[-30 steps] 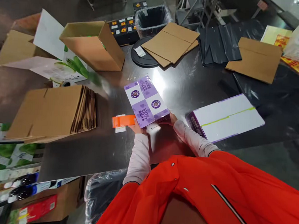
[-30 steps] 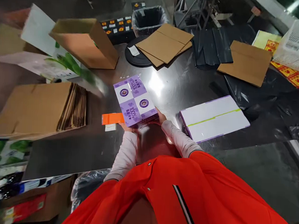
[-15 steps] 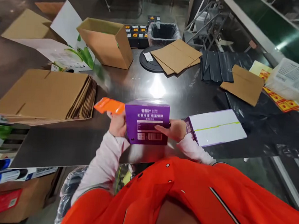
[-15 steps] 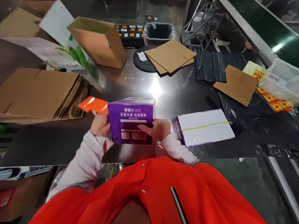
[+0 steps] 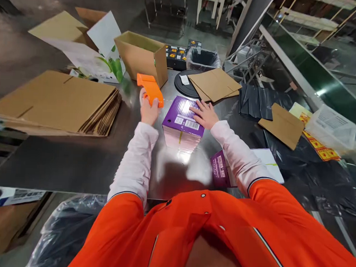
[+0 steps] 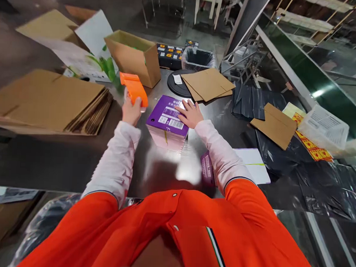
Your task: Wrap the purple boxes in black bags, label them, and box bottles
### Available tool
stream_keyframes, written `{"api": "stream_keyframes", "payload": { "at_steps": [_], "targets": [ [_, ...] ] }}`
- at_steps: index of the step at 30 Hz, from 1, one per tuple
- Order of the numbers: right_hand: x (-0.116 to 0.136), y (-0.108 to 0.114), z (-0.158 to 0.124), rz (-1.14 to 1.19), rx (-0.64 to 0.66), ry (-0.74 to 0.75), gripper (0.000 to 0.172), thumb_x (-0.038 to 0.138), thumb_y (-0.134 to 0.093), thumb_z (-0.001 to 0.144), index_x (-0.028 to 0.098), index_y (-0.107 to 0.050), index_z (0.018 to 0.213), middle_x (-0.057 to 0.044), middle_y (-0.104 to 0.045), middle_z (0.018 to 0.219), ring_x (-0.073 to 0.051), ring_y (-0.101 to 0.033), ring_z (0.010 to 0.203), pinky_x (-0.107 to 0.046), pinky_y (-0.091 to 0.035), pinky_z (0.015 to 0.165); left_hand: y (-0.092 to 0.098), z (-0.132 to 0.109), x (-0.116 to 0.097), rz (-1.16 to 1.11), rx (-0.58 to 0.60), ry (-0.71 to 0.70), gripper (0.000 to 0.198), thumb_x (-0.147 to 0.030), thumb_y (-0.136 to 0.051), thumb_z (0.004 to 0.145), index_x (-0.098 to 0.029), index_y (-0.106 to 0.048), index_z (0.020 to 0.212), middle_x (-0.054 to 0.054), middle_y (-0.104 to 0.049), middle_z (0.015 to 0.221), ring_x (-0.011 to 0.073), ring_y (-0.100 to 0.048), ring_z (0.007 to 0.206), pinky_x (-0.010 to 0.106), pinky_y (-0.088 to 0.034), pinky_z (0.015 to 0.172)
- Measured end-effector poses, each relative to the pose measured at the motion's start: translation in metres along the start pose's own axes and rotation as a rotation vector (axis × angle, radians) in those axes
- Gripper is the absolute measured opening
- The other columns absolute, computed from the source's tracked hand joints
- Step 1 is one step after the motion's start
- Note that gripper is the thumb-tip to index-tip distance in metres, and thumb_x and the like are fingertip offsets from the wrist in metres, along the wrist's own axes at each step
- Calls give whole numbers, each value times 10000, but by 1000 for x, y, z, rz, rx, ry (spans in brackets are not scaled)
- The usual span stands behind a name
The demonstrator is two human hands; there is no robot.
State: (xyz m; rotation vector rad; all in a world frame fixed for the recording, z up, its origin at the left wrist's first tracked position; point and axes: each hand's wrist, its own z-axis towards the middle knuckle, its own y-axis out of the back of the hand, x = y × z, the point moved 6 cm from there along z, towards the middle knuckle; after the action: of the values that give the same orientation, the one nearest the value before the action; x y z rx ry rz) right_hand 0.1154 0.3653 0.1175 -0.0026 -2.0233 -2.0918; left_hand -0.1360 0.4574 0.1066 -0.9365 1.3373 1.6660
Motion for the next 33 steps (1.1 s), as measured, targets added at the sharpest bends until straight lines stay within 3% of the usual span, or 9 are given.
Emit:
{"api": "stream_keyframes", "payload": {
  "at_steps": [5,8,11,15,18,23,27,30,33],
  "targets": [
    [2,-4,-8,18,-68,-7,684,624,-446,1054,231,-577,1599,-167,-394,1742,-417,-350,1559,-660,-263,1262,83,-91,-13,653,-35,-17,449,-243,-648,952,-117,-645,1383,230,-705,1244,465,-599,1326,753,-281,1204],
    [16,-9,-25,19,-158,-101,656,564,-396,1058,223,-578,1588,-189,-426,1708,-454,-384,1502,-724,-289,1209,103,-122,-30,725,-187,-8,584,-239,-603,994,-128,-535,1564,225,-687,1282,452,-583,1320,796,-226,1196],
    [29,-16,-44,42,-250,-187,648,533,-371,1055,211,-578,1578,-221,-435,1680,-488,-394,1464,-787,-297,1157,91,-122,-32,715,-208,-75,564,-214,-582,1000,-218,-575,1564,175,-692,1280,419,-553,1334,806,-176,1213],
    [29,-23,-46,64,-218,-192,727,613,-313,1066,174,-536,1600,-259,-392,1688,-528,-347,1490,-848,-263,1136,45,-101,-23,789,137,-217,617,-93,-584,910,-222,-652,1510,162,-734,1187,390,-566,1307,799,-144,1224],
    [16,-17,-35,23,-112,-35,928,793,-311,1023,125,-448,1652,-282,-329,1720,-570,-263,1543,-857,-229,1158,40,-100,-30,827,198,-240,539,-145,-519,952,-185,-673,1468,112,-740,1164,324,-544,1349,748,-113,1247],
    [5,-10,-32,-69,137,370,1167,936,-577,840,194,-358,1713,-197,-271,1783,-593,-67,1624,-819,-258,1201,71,-162,-50,715,-185,-80,550,-256,-552,1019,-266,-594,1567,95,-715,1276,307,-544,1332,697,-150,1253],
    [36,-25,-42,33,63,278,1161,897,-628,844,194,-339,1721,-217,-247,1790,-654,-56,1603,-876,-288,1147,74,-218,-45,659,-368,87,478,-329,-583,1038,-254,-653,1504,138,-710,1307,375,-555,1350,706,-141,1271],
    [78,-45,-47,219,-66,169,1145,889,-566,890,119,-332,1703,-298,-243,1753,-685,-58,1593,-942,-239,1115,82,-236,-37,663,-469,223,490,-337,-580,1041,-247,-647,1518,147,-703,1335,392,-557,1370,716,-155,1269],
    [107,-59,-46,328,-158,196,1097,872,-538,919,109,-351,1684,-297,-324,1690,-678,-134,1586,-984,-98,1133,96,-246,-35,682,-568,277,507,-352,-573,1042,-229,-639,1529,168,-678,1387,405,-539,1398,713,-178,1268]
  ]
}}
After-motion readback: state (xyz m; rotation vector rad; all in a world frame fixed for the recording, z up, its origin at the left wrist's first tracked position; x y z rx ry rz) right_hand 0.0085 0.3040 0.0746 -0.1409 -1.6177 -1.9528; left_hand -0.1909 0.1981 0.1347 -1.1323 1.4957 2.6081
